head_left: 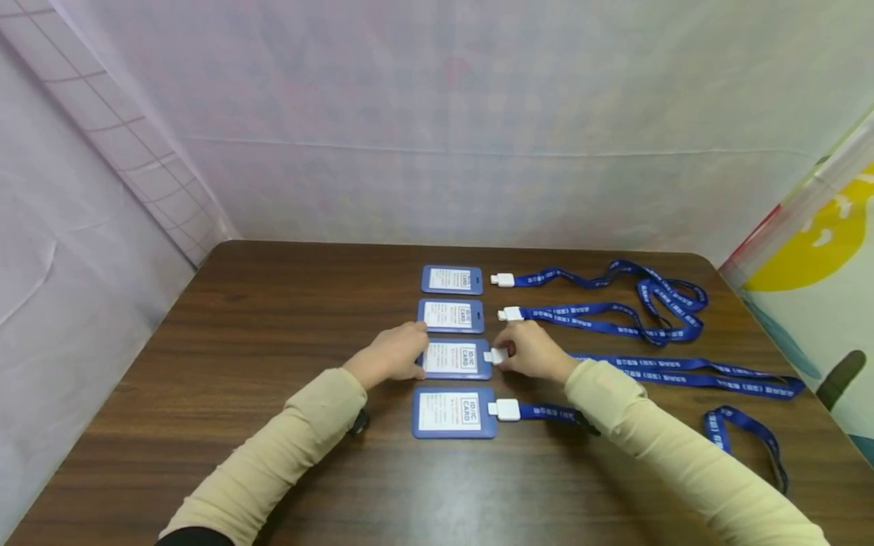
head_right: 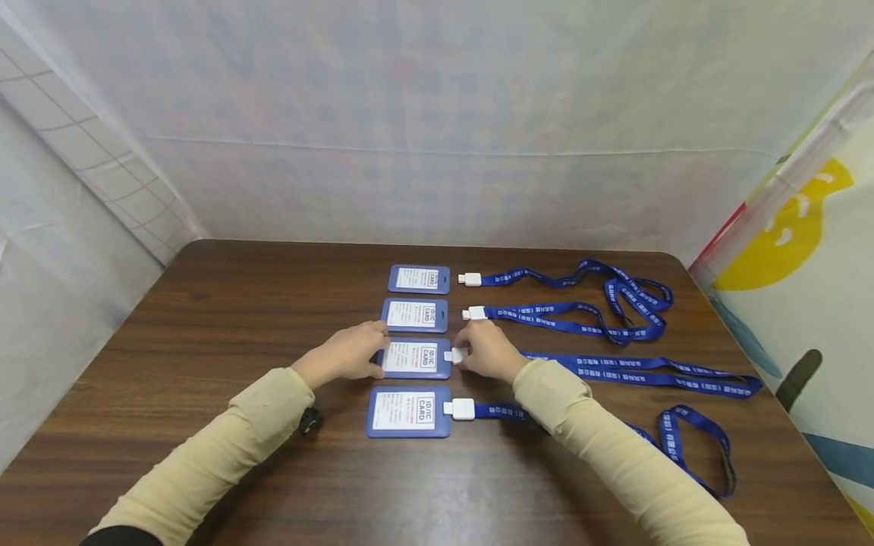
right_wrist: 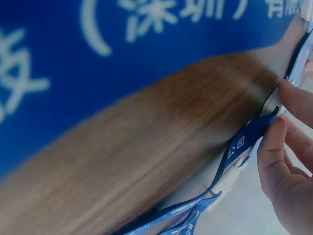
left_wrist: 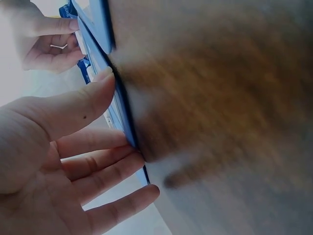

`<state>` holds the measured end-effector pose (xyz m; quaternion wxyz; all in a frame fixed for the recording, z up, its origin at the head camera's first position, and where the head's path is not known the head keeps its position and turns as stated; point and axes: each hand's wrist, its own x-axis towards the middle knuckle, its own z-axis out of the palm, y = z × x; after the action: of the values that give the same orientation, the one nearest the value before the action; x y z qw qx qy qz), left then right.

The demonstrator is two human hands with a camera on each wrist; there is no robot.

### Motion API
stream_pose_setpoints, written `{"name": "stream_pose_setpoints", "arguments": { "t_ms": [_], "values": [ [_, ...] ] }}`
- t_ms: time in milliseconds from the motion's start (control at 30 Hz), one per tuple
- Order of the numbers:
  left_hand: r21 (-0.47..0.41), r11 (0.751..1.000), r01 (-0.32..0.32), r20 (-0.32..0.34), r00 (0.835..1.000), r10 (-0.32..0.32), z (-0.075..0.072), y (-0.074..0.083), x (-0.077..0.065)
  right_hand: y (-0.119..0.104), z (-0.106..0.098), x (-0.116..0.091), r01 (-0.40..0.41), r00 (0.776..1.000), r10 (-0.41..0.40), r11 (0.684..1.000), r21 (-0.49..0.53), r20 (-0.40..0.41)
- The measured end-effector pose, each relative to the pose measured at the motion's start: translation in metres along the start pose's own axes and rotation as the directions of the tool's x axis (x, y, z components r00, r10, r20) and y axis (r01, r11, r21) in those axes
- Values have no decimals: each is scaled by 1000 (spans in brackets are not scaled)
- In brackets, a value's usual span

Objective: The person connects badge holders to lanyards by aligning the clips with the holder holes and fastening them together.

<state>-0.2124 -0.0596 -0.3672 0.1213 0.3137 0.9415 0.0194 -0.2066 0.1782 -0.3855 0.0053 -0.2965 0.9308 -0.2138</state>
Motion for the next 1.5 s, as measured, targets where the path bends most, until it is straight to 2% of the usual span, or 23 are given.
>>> {"name": "stream_pose_setpoints", "arguments": {
  "t_ms": [267,467,667,900,1167,1233,1333,1500],
  "values": [
    [-32,999,-27,-22,999,26,-1,-3,0,2,-1,0,-71,997,71,997,14,39],
    [-75,996,-51,-29,998,49,-3,-5,0,4,-2,-2,-45,999,45,999,6,27],
    [-136,989,-58,-64,997,49,-2,-9,-2,6,-6,-5,-83,996,81,996,29,43],
    [-164,986,-31,-148,989,6,0,-11,-4,7,-8,-6,-108,994,107,992,66,21],
    [-240,971,-1,-249,967,-61,-2,-15,-6,10,-12,-8,-165,986,166,974,154,7],
    [-260,966,-1,-274,959,-72,-2,-16,-7,11,-13,-8,-199,980,200,965,172,12],
    [-286,958,-7,-306,948,-84,-1,-17,-8,12,-14,-8,-270,962,269,932,243,38],
    [-313,950,-13,-339,935,-99,0,-18,-9,12,-16,-7,-411,908,406,823,392,101]
  ]
}}
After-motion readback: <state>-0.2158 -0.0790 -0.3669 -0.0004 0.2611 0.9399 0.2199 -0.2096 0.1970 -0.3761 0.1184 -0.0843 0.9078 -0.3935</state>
